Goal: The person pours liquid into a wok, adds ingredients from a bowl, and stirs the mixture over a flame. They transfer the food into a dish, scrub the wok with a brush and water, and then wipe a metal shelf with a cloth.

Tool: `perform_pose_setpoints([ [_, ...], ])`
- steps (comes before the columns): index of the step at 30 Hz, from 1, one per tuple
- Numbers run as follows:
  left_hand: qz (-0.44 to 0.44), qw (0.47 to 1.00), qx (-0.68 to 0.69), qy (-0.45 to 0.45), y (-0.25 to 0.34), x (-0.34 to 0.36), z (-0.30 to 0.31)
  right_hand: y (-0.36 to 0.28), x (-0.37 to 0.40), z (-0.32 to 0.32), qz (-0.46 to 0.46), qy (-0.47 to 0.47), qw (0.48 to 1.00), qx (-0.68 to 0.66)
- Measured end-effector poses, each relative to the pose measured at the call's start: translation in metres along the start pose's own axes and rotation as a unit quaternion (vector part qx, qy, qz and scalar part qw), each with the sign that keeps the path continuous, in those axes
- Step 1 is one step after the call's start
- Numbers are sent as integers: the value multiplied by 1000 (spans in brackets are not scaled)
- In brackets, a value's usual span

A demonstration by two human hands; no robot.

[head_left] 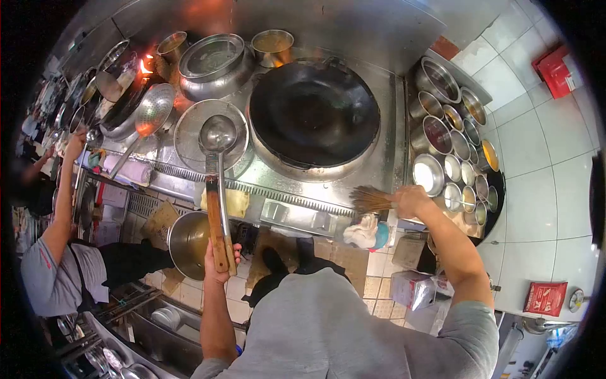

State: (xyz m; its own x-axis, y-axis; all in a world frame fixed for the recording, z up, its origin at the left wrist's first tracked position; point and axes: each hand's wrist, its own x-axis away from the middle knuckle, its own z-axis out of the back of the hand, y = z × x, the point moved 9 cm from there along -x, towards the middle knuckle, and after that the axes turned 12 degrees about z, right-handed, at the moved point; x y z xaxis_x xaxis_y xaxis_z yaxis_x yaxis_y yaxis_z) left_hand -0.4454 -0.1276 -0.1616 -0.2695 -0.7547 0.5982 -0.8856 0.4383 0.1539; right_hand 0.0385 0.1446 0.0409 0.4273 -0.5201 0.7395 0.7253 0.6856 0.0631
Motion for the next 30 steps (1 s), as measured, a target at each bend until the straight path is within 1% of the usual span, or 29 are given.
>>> perform_pose_setpoints([
  [2, -6, 1000, -12, 16, -1, 2, -5, 18, 12, 8, -29, -31, 999, -24],
  [5, -16, 999, -24, 32, -1, 14, -33, 41, 7, 11, -67, 84, 983, -149],
  [6, -19, 999, -27, 34, 0, 15, -39, 43, 0, -6, -65, 88, 984, -141],
  [7, -32, 995, -80, 47, 2, 15, -34, 44, -14, -31, -64, 93, 985, -134],
  [9, -59, 978, -188, 71, 13, 16, -30, 22, 4, -19, -66, 42, 991, -113],
  [10, -52, 977, -192, 77, 14, 16, -30, 25, 4, -31, -42, 19, 994, -102],
  [12, -37, 974, -204, 89, 18, 27, -55, 33, 8, -56, 7, -26, 996, -81],
  [15, -23, 975, -211, 63, 28, 35, -56, 47, 12, -36, -31, 22, 989, -143],
  [18, 4, 981, -187, 56, 34, 56, -59, 54, -4, -30, -60, 135, 968, -204],
  [19, 0, 981, -188, 54, 39, 55, -38, 49, 1, -32, -60, 123, 971, -198],
  [21, -4, 994, -102, 24, 36, 62, -59, 22, 17, -21, -58, 99, 976, -186],
  [22, -8, 998, -58, 9, 36, 65, -67, 24, 10, -27, -38, 76, 983, -160],
  [23, -17, 998, -29, -59, 36, 64, -68, 30, 3, -41, -19, 51, 989, -134],
  [24, -15, 998, 3, -64, 35, 59, -53, 26, 3, -44, -2, 26, 994, -110],
  [25, -13, 997, 34, -72, 33, 52, -40, 29, 2, -41, -6, 38, 990, -138],
  [26, -10, 995, 64, -79, 30, 45, -28, 23, 5, -20, -11, 51, 985, -166],
  [27, -6, 997, 63, -53, 24, 41, -16, 17, 6, -1, -15, 63, 979, -194],
  [30, 24, 994, 64, -82, 4, 30, -13, -13, -5, 39, 35, 92, 975, -198],
])
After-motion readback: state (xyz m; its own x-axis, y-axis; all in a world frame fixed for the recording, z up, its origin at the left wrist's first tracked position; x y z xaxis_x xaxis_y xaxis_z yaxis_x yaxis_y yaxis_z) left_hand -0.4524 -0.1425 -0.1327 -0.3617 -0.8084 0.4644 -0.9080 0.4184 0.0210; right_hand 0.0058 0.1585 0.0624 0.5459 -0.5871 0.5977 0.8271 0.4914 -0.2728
